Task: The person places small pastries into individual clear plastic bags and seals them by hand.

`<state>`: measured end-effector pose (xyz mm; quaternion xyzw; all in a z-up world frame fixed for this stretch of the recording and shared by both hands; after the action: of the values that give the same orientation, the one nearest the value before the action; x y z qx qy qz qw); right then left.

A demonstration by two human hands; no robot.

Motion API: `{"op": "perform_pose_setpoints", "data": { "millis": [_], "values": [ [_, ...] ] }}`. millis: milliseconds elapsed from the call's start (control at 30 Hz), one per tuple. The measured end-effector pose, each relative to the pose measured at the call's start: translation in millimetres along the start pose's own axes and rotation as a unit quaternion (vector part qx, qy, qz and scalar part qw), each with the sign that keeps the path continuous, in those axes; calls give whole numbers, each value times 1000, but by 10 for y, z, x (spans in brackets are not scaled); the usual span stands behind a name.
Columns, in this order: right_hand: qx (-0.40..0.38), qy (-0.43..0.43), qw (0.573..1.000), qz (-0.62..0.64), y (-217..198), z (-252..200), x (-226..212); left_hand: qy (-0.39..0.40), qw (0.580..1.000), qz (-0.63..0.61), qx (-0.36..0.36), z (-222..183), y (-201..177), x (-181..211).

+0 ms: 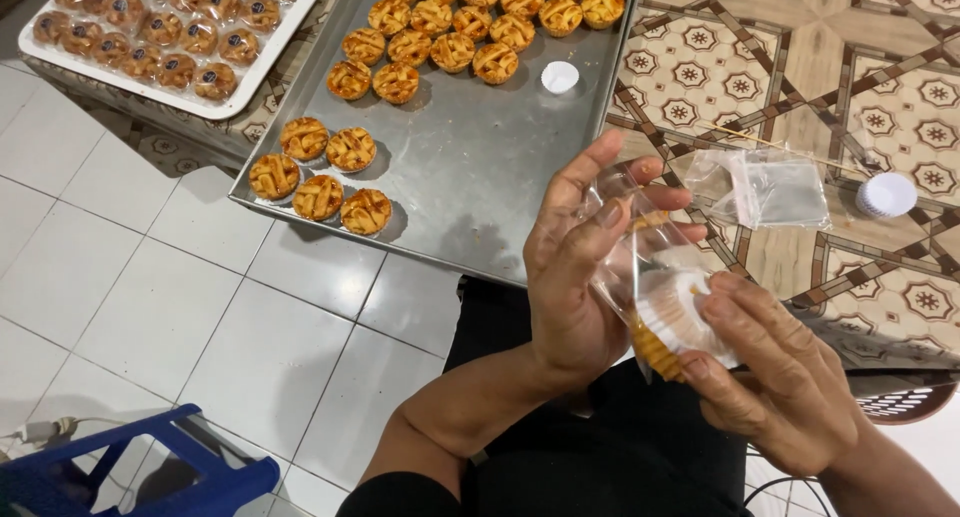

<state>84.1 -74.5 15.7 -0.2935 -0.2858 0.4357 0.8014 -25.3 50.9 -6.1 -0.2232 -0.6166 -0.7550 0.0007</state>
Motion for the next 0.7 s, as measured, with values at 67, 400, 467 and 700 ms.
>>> {"op": "perform_pose_setpoints", "data": {
  "millis": [67, 400, 467, 700],
  "values": [
    [13, 7, 1000, 5, 77, -179, 4, 6, 1000, -6, 0, -6, 3, -6],
    [126, 215, 959, 134, 156, -585, 322, 33, 996, -79, -23, 17, 48, 90],
    [119, 223, 958, 136, 154, -584, 336, 28, 995, -88, -26, 16, 52, 95],
    [112, 142, 981, 66, 117, -463, 238, 52, 998, 27, 16, -44, 144, 91]
  ]
}}
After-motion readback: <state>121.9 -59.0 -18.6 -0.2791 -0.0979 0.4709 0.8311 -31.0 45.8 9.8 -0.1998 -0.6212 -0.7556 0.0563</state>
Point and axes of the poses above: each hand's wrist, its own z-axis towards the middle knuckle, its own y-axis out of the palm, x = y × z, the point moved 9 cm from there along z, towards the middle knuckle, and after that the axes turned 11 degrees about -y, right-handed, at the moved point
